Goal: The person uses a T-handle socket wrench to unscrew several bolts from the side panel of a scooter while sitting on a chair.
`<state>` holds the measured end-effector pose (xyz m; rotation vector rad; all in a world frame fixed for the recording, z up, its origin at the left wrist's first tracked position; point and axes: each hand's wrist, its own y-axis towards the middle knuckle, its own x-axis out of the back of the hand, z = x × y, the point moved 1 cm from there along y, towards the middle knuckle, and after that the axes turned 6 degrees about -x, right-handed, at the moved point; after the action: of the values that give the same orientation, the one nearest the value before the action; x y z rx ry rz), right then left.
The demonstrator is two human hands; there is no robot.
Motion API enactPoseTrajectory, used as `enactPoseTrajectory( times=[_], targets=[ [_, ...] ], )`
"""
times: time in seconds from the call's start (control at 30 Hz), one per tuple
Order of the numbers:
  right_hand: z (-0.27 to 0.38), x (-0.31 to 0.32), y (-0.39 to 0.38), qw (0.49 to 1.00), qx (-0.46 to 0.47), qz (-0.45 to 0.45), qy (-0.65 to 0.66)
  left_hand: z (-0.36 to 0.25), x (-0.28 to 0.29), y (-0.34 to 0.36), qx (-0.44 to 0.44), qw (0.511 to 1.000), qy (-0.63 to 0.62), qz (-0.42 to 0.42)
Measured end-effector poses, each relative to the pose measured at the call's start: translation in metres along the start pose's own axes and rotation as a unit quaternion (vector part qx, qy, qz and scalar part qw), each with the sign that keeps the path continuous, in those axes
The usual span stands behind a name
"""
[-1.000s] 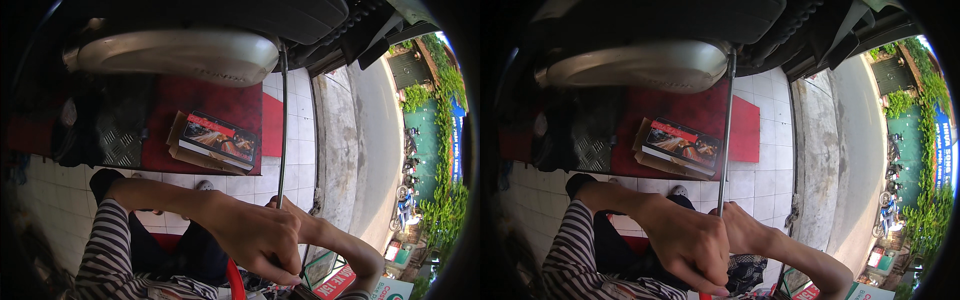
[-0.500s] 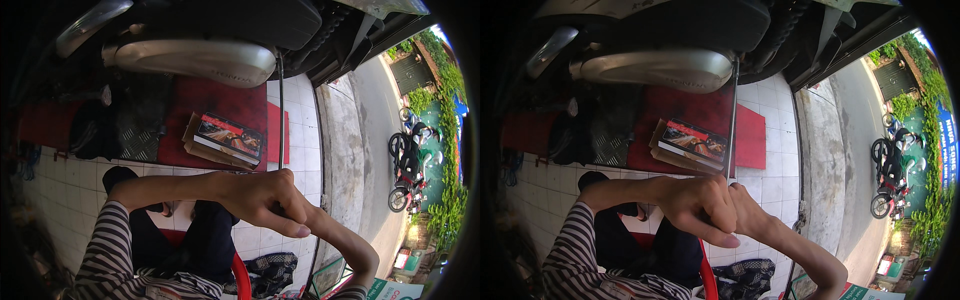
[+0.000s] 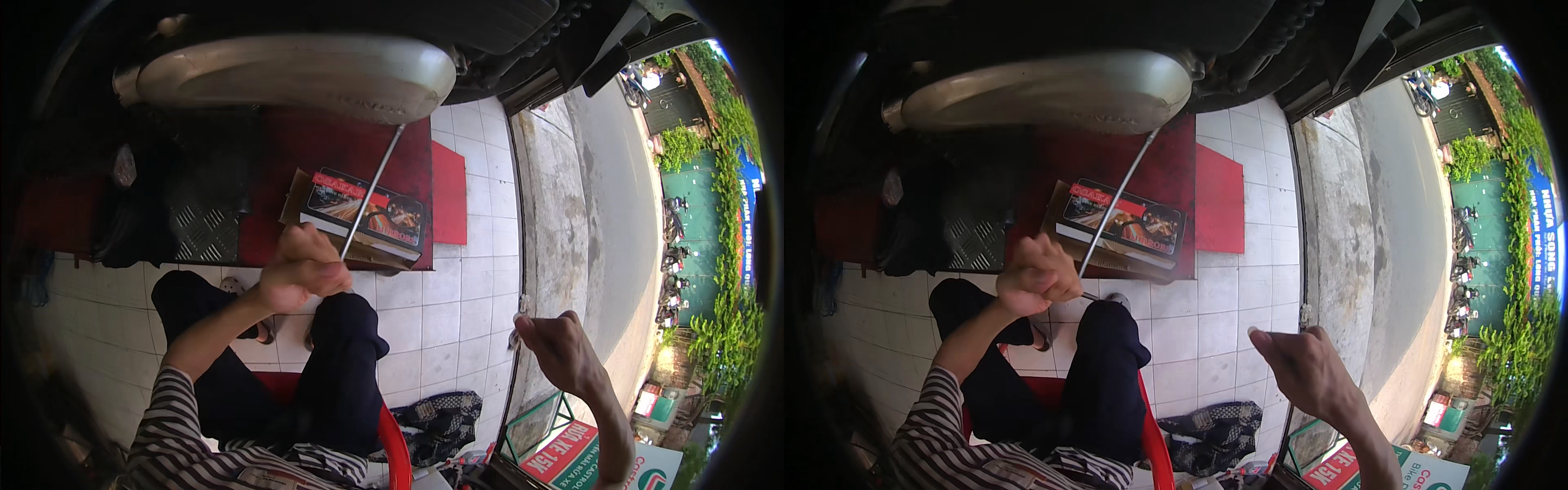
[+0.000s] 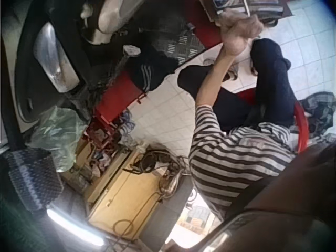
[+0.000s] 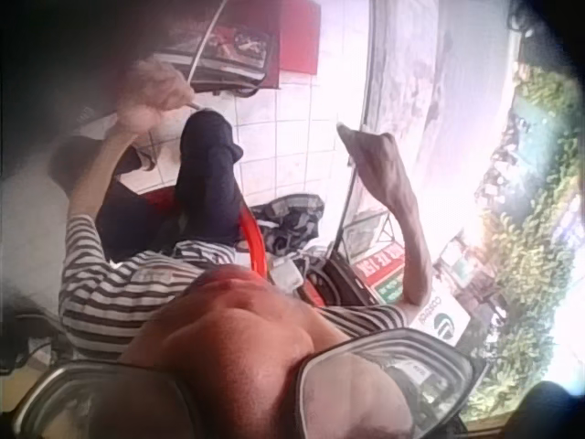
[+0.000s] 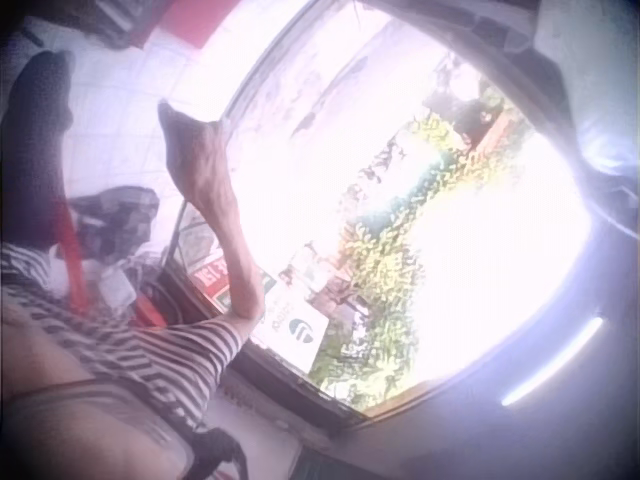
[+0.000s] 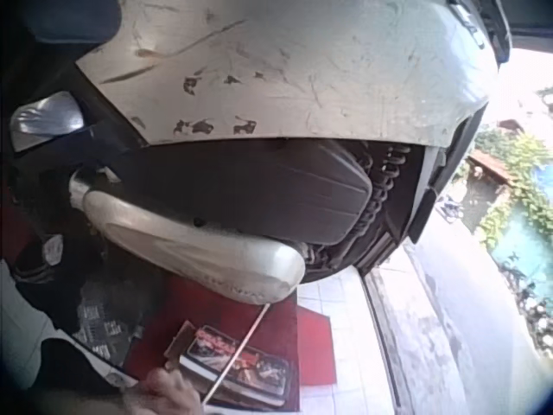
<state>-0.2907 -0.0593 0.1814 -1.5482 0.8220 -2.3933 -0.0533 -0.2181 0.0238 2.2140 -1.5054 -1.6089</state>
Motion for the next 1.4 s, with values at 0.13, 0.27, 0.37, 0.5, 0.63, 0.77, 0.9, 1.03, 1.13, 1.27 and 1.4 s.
enactPoseTrajectory(
  times=[0.13, 0.27, 0.37, 0.5, 0.63, 0.77, 0.9, 1.03, 1.13, 1.27, 1.4],
  targets=[
    [0.012, -0.018, -0.003, 0.988, 0.073, -0.134, 0.009, 0.031, -0.067, 0.041, -0.047, 0.985, 0.058, 0.153],
    [-0.016, -0.046, -0.045, 0.987, -0.061, -0.106, 0.103, 0.027, -0.125, 0.01, -0.074, 0.945, 0.149, 0.28],
    [0.006, -0.071, -0.073, 0.979, -0.021, -0.095, 0.182, 0.023, -0.173, -0.015, -0.11, 0.921, 0.17, 0.334],
    [0.051, -0.122, -0.098, 0.93, 0.093, 0.046, 0.352, 0.013, -0.224, -0.059, -0.116, 0.881, 0.24, 0.391],
    [0.064, -0.165, -0.129, 0.945, 0.233, -0.039, 0.228, -0.004, -0.253, -0.118, -0.078, 0.841, 0.335, 0.417],
    [0.101, -0.18, -0.16, 0.939, 0.323, -0.053, 0.107, -0.017, -0.266, -0.153, -0.058, 0.863, 0.322, 0.385],
    [0.114, -0.21, -0.175, 0.934, 0.258, 0.021, 0.247, -0.029, -0.262, -0.172, -0.044, 0.901, 0.254, 0.348],
    [0.123, -0.231, -0.189, 0.901, 0.18, 0.081, 0.386, -0.032, -0.255, -0.177, -0.017, 0.92, 0.224, 0.321],
    [0.103, -0.263, -0.186, 0.87, 0.198, 0.1, 0.439, -0.03, -0.252, -0.182, 0.043, 0.927, 0.225, 0.297],
    [0.093, -0.282, -0.186, 0.833, 0.227, 0.131, 0.487, -0.028, -0.241, -0.178, 0.135, 0.922, 0.252, 0.262],
    [0.08, -0.316, -0.181, 0.789, 0.178, 0.053, 0.586, -0.03, -0.229, -0.16, 0.209, 0.885, 0.351, 0.222]
  ],
)
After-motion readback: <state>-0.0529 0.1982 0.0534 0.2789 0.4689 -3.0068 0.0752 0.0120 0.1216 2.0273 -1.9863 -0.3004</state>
